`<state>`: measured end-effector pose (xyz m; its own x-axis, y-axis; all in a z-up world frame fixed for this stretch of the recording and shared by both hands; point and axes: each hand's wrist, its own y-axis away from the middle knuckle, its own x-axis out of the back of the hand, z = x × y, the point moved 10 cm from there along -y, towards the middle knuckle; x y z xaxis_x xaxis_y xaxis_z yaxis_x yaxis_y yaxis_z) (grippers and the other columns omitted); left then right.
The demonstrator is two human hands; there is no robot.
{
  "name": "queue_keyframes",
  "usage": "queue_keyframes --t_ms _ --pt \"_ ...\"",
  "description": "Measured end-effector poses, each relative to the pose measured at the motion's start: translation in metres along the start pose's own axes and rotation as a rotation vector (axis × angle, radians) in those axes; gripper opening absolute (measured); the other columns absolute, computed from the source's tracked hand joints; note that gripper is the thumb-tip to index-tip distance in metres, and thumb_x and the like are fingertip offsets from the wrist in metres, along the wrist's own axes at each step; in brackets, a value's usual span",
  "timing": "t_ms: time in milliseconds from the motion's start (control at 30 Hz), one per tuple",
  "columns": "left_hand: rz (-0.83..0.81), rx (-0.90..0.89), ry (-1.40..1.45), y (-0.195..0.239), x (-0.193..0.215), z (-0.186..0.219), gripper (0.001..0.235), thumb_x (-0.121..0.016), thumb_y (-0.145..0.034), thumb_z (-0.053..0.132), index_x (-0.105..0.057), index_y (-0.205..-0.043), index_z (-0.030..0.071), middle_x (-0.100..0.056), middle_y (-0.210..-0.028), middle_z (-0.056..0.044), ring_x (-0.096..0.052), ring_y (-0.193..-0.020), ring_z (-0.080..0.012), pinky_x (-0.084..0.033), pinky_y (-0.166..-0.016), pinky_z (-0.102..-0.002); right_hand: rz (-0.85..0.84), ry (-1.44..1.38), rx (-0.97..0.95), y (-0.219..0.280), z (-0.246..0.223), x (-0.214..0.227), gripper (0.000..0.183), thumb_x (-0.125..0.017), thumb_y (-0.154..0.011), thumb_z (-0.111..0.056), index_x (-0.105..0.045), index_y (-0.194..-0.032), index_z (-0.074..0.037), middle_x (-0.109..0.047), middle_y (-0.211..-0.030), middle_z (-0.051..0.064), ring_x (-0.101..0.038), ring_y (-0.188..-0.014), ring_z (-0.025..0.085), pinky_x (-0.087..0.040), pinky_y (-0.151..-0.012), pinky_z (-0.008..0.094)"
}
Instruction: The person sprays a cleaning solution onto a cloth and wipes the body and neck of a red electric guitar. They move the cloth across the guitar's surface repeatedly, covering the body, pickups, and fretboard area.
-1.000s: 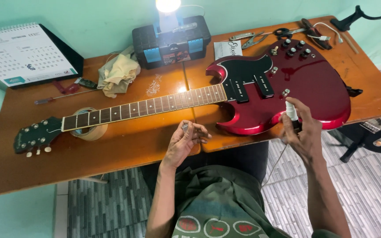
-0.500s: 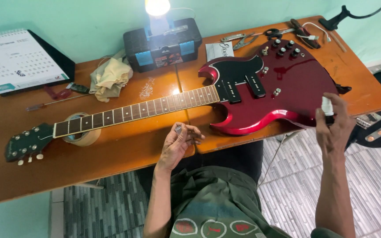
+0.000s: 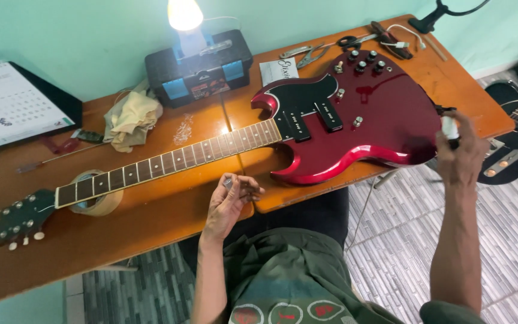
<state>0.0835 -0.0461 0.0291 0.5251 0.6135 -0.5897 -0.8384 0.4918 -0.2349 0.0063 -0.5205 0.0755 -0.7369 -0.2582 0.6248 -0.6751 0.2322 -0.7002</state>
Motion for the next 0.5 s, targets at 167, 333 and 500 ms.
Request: queue_keyframes --t_ms 167,333,500 --pt "0.001 0.005 -0.020 -0.001 -0.004 0.003 0.014 -0.047 -0.110 0.021 -0.050 -0.112 0.007 -0.065 -0.113 -0.018 -0.071 -0.103 -0.0295 -0.061 -0.087 -0.034 -0.043 -0.112 -0.079 -0.029 0.015 0.005 0.035 -0.059 -0.110 -0.009 -0.061 -0.142 0.005 -0.052 -0.079 0.011 -0.031 -0.055 0.017 -0.023 -0.048 0.033" --pt "-0.009 0.017 -0.003 0.000 -0.002 0.000 0.014 -0.047 -0.110 0.021 -0.050 -0.113 0.008 -0.064 -0.114 -0.017 -0.070 -0.105 -0.0294 -0.061 -0.088 -0.034 -0.200 -0.270 -0.108 -0.064 0.010 -0.013 0.041 -0.059 -0.107 0.006 -0.058 -0.148 0.003 -0.059 -0.087 0.023 -0.051 -0.058 0.028 -0.037 -0.051 0.040" --pt "0.009 0.014 0.004 0.000 -0.003 0.002 0.013 -0.049 -0.109 0.020 -0.049 -0.112 0.008 -0.064 -0.113 -0.018 -0.070 -0.103 -0.0303 -0.060 -0.088 -0.035 -0.260 -0.322 -0.058 -0.098 -0.009 -0.032 0.037 -0.055 -0.104 0.002 -0.055 -0.141 0.008 -0.061 -0.082 0.027 -0.049 -0.047 0.029 -0.037 -0.042 0.039"
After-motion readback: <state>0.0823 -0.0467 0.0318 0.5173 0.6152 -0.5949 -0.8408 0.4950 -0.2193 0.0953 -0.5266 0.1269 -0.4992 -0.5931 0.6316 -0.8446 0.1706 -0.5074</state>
